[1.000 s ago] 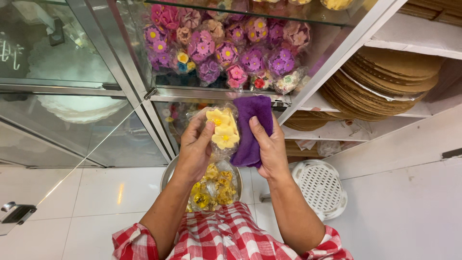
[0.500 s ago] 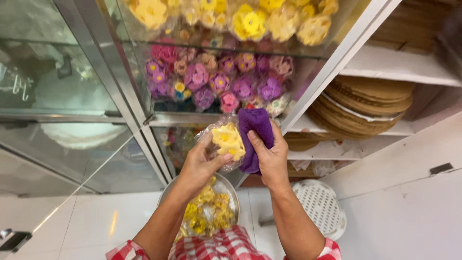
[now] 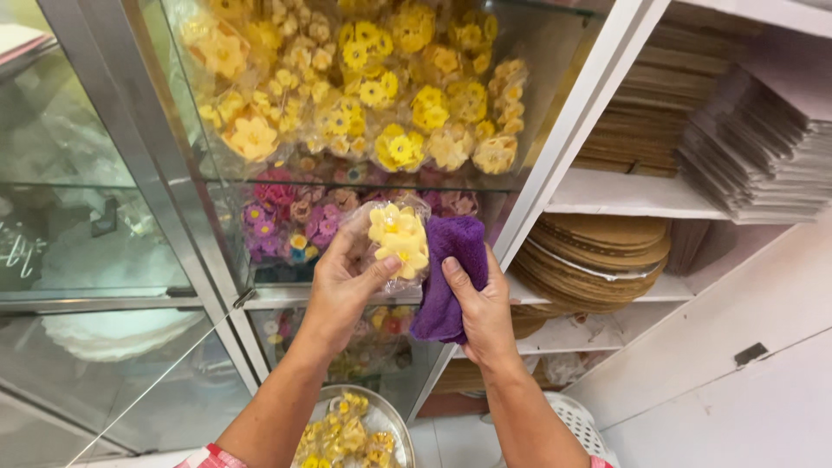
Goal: The person picks up yellow flower-shaped decorations from a metal tray and wipes them with a purple cloth. The person then places the cleaned decorations into a glass display cabinet, arranging them on the shelves.
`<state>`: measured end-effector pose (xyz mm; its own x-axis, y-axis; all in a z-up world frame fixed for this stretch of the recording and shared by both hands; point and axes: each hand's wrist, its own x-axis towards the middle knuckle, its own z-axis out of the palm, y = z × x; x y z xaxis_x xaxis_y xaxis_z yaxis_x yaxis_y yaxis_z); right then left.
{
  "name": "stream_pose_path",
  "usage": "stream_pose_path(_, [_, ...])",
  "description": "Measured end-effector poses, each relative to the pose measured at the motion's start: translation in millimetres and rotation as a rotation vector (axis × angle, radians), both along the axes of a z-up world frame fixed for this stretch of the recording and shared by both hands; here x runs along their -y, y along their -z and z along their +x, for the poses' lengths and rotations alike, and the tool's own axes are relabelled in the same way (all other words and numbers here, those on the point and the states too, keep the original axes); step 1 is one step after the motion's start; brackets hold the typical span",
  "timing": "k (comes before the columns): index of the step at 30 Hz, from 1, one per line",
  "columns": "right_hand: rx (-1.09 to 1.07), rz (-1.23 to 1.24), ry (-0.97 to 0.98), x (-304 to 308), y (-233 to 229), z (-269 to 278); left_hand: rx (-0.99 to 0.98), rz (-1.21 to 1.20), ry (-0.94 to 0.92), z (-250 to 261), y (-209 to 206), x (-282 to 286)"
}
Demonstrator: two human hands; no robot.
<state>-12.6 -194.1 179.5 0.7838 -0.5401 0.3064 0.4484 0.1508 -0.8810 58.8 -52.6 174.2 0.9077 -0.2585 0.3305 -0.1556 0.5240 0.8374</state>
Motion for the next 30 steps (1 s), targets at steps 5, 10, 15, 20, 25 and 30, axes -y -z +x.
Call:
stream_pose_path(5, [0.039,-0.093,0.049,17.6,-44.1,5.6,0.095,0.075,-0.098,14.8,-23.4,30.9])
stream_pose_path(10, [0.183,-0.052,0.049,51.4,-74.7,46.4,0.273,0.222,-0.167,32.6,-69.3,63.0])
stream_pose_path(15, [0.258,0.003,0.022,73.6,-94.9,86.4,0.134,0.042,-0.043,96.5,-95.3,95.4])
stream_pose_path(20, [0.301,-0.015,0.042,90.5,-102.8,133.3,0.104,-0.108,-0.041,155.8,-121.3,144.7])
stream_pose_path(25, [0.271,0.017,0.066,102.1,-114.4,176.3,0.261,0.012,-0.204,231.0,-133.3,185.5])
stream_pose_path(30, [0.219,0.05,0.115,121.9,-125.3,208.2,0.196,0.701,-0.557,325.4,-126.6,241.8])
